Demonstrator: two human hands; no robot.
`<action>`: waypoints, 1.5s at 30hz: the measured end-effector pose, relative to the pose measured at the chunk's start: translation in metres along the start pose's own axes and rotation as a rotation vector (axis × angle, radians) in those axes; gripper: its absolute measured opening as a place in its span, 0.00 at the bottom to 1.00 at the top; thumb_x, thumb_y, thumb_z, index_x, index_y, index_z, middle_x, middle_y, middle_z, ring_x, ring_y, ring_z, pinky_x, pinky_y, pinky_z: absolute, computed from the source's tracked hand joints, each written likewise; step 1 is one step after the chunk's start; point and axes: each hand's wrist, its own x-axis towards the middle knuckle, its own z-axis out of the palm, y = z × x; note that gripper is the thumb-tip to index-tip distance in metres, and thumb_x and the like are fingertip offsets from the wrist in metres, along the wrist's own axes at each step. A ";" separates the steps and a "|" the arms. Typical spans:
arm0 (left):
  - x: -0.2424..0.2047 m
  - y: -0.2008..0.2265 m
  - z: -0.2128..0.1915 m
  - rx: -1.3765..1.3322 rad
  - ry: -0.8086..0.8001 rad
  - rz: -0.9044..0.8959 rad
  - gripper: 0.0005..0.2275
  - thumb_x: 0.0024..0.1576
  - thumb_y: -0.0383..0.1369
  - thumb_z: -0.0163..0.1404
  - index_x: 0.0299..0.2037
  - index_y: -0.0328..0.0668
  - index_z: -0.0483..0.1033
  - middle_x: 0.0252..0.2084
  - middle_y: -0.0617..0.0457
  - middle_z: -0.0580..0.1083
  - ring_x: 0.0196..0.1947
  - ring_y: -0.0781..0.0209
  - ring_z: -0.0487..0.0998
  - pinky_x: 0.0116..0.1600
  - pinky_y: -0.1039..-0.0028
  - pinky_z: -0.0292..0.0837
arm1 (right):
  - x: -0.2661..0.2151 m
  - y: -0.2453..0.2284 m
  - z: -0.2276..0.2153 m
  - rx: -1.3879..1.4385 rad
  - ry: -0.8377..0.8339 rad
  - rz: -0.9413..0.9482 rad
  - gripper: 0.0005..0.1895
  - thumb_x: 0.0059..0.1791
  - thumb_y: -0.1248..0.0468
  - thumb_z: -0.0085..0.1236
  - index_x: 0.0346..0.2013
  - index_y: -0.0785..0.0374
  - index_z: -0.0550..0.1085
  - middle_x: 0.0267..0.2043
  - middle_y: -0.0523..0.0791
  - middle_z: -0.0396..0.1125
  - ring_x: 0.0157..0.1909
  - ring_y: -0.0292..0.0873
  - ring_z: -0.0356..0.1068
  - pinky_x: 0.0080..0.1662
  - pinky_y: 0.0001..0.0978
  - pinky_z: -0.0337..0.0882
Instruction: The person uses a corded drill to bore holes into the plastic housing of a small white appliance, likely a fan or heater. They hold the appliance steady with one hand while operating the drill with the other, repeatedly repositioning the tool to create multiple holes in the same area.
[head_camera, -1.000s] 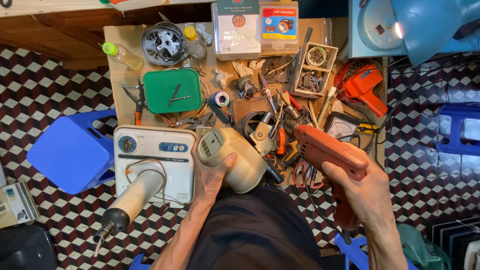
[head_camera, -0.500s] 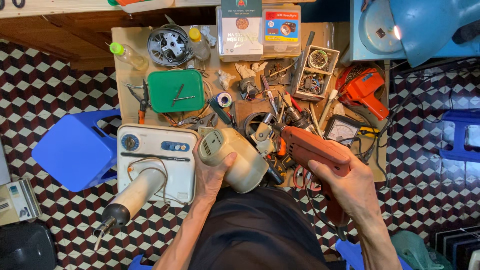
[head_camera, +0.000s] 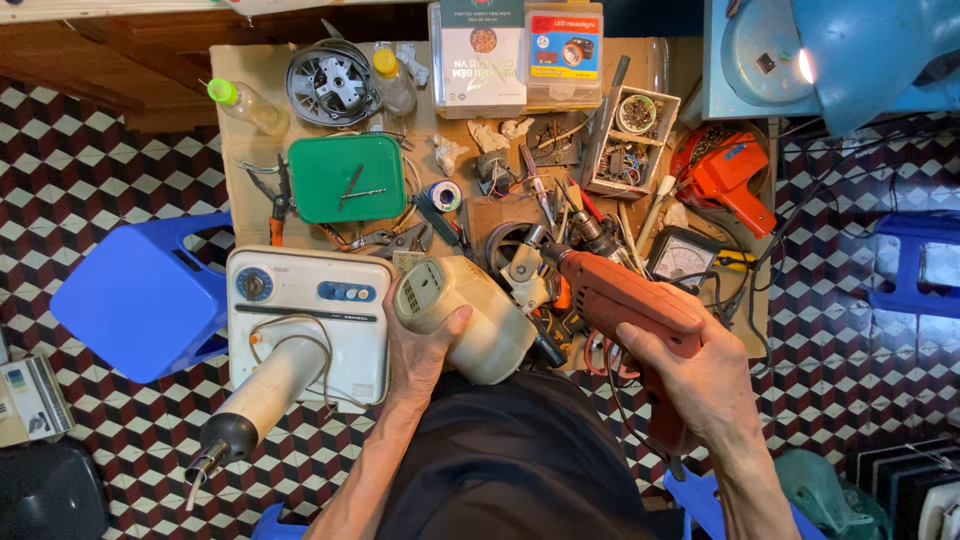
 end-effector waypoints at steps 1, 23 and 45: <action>0.000 0.000 0.001 0.003 -0.001 0.001 0.45 0.42 0.43 0.66 0.67 0.33 0.53 0.59 0.41 0.67 0.57 0.54 0.73 0.59 0.66 0.73 | -0.002 -0.001 0.000 -0.035 0.015 0.008 0.31 0.43 0.56 0.66 0.60 0.61 0.74 0.35 0.46 0.76 0.31 0.36 0.74 0.33 0.29 0.74; 0.000 0.005 0.001 0.112 -0.040 0.085 0.48 0.42 0.41 0.68 0.69 0.33 0.49 0.61 0.41 0.67 0.60 0.54 0.72 0.64 0.66 0.71 | 0.053 -0.063 -0.036 -0.447 -0.141 0.114 0.32 0.43 0.54 0.71 0.59 0.60 0.76 0.41 0.56 0.78 0.40 0.52 0.77 0.44 0.50 0.76; 0.006 0.003 -0.001 0.133 -0.060 0.078 0.47 0.43 0.38 0.67 0.69 0.34 0.48 0.61 0.40 0.65 0.61 0.54 0.72 0.64 0.65 0.73 | 0.067 -0.117 -0.018 -0.467 -0.210 0.072 0.27 0.40 0.58 0.70 0.53 0.59 0.78 0.39 0.49 0.80 0.38 0.45 0.81 0.42 0.41 0.82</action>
